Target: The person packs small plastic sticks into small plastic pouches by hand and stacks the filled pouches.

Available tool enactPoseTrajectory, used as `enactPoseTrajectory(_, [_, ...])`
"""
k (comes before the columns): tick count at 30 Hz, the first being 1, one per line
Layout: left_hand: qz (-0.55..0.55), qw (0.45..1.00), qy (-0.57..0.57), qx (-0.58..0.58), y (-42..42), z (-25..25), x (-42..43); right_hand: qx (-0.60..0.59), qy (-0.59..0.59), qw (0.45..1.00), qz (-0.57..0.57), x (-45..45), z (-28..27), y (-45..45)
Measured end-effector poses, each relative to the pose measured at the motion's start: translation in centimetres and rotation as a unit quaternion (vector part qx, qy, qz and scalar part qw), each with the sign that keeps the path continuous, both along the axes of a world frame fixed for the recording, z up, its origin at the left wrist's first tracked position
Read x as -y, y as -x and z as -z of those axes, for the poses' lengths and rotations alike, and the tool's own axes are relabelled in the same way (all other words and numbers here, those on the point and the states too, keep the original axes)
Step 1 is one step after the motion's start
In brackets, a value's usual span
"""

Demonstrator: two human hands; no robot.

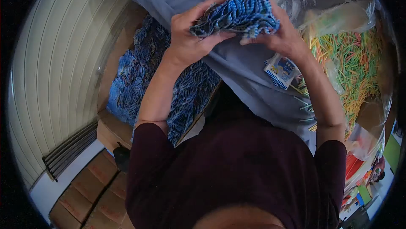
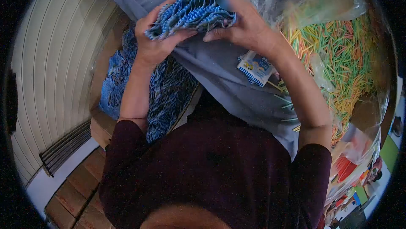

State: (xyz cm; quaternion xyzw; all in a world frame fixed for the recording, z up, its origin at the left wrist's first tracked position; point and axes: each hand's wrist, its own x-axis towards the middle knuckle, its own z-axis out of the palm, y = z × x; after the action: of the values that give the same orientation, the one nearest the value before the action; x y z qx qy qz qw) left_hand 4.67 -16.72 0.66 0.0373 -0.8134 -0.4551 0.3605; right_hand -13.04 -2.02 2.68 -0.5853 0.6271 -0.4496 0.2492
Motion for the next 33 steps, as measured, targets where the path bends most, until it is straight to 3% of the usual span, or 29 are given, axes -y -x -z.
enactPoseTrajectory(2, [0.033, 0.998, 0.005, -0.058, -0.6, -2.1, -0.2, -0.106, 0.167, 0.979, -0.053, 0.0, -2.4, -0.9])
enactPoseTrajectory(3, [0.035, 0.998, 0.0, -0.053, -0.8, -1.7, 0.0, -0.01, 0.108, 0.994, -0.03, -0.8, -1.1, -0.6])
enactPoseTrajectory(4, [0.052, 0.999, -0.015, 0.002, -0.7, -1.1, 0.6, -0.008, 0.109, 0.994, -0.03, -0.7, 0.0, -0.4])
enactPoseTrajectory(6, [0.089, 0.988, -0.065, 0.107, -0.2, 2.9, 2.2, -0.084, -0.031, 0.996, 0.025, -0.5, 1.9, 0.1])
enactPoseTrajectory(8, [0.116, 0.99, -0.057, 0.061, 0.3, 1.7, 2.3, -0.107, -0.02, 0.994, 0.018, -0.2, 2.2, 1.2])
enactPoseTrajectory(11, [0.144, 0.986, -0.07, 0.044, -0.8, 0.6, 2.3, 0.002, 0.003, 0.999, -0.04, -0.8, 0.6, 0.4])
enactPoseTrajectory(14, [0.099, 0.988, -0.1, 0.071, -1.2, -1.0, 1.8, -0.06, 0.02, 0.998, 0.0, -1.1, 1.1, 1.2])
enactPoseTrajectory(17, [0.076, 0.994, 0.003, 0.079, -1.1, -3.3, 0.3, -0.036, 0.023, 0.999, -0.017, -0.9, 0.9, 1.2])
enactPoseTrajectory(19, [-0.017, 0.98, 0.129, 0.151, -0.9, -4.6, -1.0, -0.042, 0.017, 0.999, -0.002, -0.8, 1.1, 0.8])
enactPoseTrajectory(33, [0.112, 0.938, 0.201, 0.26, 2.9, -6.6, -1.0, -0.042, -0.062, 0.995, 0.064, -1.0, 2.2, 0.8])
